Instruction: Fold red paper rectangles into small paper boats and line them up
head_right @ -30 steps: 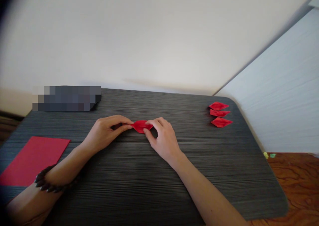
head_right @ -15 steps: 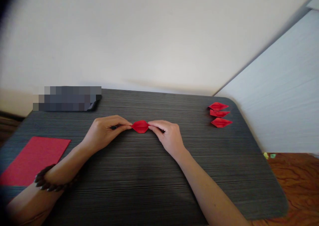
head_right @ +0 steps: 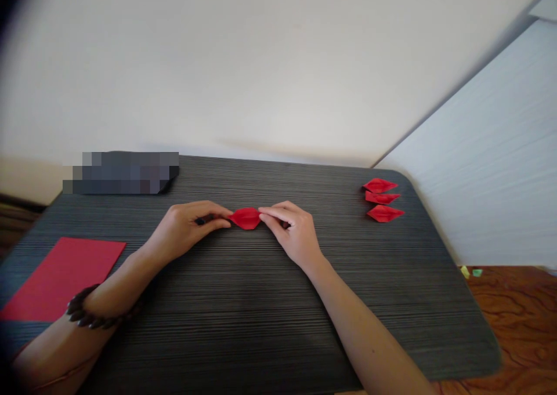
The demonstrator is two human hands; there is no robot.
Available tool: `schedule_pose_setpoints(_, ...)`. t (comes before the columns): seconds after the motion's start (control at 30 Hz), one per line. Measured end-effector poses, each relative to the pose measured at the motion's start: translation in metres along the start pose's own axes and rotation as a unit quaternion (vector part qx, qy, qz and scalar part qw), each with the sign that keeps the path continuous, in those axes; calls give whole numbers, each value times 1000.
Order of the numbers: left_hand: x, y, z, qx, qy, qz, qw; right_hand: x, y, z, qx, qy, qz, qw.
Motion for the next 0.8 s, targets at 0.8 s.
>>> schedule_pose_setpoints(0.8, -8, 11, 0, 21, -30, 11, 999, 18, 1, -6, 42, 62, 55, 996)
Point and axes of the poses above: each hand's wrist, its own z-axis towards the middle knuckle, its own y-axis out of the palm, x = y × z, the point moved 6 cm from there along z, towards the middle knuckle, and after that the axes turned 13 degrees about -z, right-handed, at the moved point
